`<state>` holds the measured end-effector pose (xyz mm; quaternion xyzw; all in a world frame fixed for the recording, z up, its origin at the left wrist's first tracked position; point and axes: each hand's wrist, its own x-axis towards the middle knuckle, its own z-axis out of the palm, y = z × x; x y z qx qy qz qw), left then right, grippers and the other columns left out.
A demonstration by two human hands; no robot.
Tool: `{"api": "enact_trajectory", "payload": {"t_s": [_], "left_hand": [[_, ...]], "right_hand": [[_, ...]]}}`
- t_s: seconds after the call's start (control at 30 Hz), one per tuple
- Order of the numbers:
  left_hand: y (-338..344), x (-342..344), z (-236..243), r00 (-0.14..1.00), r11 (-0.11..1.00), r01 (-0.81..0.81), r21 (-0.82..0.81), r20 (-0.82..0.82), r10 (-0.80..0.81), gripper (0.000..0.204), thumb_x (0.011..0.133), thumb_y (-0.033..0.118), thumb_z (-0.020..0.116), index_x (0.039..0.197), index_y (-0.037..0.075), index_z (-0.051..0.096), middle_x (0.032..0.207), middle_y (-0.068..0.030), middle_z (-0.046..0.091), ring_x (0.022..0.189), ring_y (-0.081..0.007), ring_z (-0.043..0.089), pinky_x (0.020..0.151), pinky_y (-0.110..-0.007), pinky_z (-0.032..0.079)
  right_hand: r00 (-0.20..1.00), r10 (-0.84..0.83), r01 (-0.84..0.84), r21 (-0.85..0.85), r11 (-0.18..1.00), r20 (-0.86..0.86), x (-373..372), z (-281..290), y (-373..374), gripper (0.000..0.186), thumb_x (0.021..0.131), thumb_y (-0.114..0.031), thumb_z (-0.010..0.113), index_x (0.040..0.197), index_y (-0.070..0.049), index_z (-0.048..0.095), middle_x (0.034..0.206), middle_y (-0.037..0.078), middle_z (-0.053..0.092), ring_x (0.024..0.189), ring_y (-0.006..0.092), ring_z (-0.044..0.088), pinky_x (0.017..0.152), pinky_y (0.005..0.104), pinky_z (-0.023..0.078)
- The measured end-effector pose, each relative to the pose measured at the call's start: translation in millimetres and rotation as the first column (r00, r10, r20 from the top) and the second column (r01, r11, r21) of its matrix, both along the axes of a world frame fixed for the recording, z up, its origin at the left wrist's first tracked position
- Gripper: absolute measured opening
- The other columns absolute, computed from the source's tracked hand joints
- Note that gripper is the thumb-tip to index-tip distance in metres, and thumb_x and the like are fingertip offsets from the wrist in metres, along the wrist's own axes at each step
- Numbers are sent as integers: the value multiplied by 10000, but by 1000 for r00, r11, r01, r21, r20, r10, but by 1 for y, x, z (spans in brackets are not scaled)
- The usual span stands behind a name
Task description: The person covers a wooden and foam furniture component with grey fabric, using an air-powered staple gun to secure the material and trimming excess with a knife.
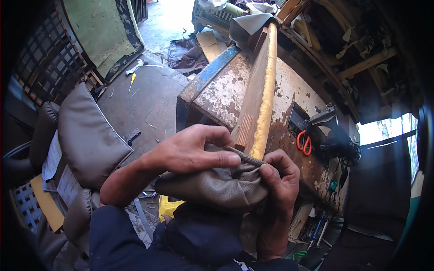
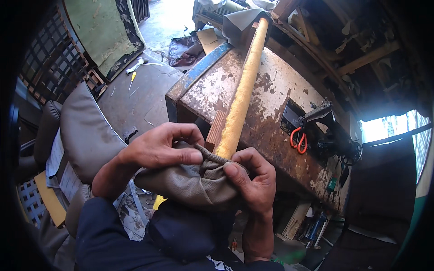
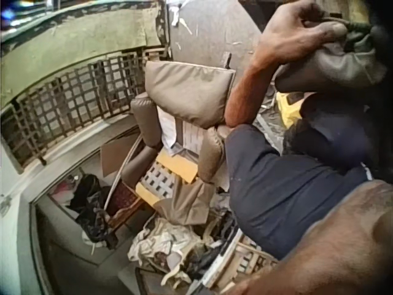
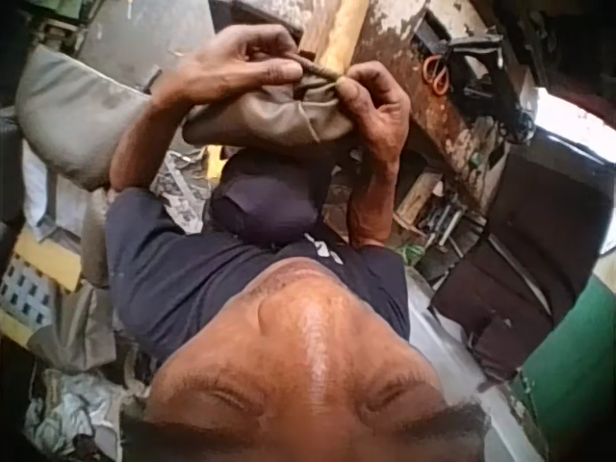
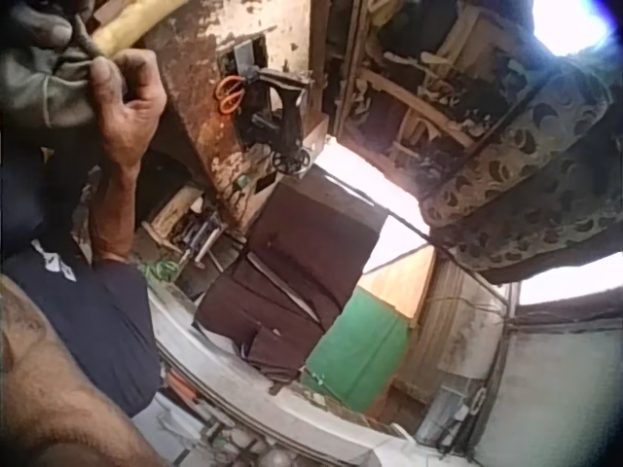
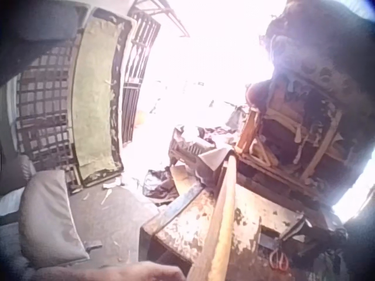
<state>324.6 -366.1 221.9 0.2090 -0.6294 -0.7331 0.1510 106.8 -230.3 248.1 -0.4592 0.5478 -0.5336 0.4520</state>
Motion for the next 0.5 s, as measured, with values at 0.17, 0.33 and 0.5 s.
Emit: {"api": "enact_trajectory", "payload": {"t_s": [0.17,0.33,0.5], "left_hand": [[9,-5,-7,989,964,-14,267,-139,53,245,982,246,741,1046,26,654,949,2,682,893,-46,599,805,-241,480],[23,-14,-14,948,842,-16,539,-260,184,209,1026,258,676,977,75,587,864,38,632,785,-27,575,729,-207,467],[19,-6,-31,903,775,-40,631,-309,299,196,1019,228,683,987,55,596,865,18,650,768,-43,605,702,-224,493]], "right_hand": [[1000,9,-9,-10,1000,2,-3,-5,-1,233,932,-201,795,946,-15,655,869,-26,627,802,37,533,746,208,431],[993,-9,5,30,1000,119,-11,-9,-1,254,952,-245,771,937,-18,660,853,-32,625,788,35,524,730,202,417],[993,-5,4,12,1000,119,-18,-21,7,269,957,-264,769,952,-9,683,836,-33,630,782,36,525,724,198,408]]}}
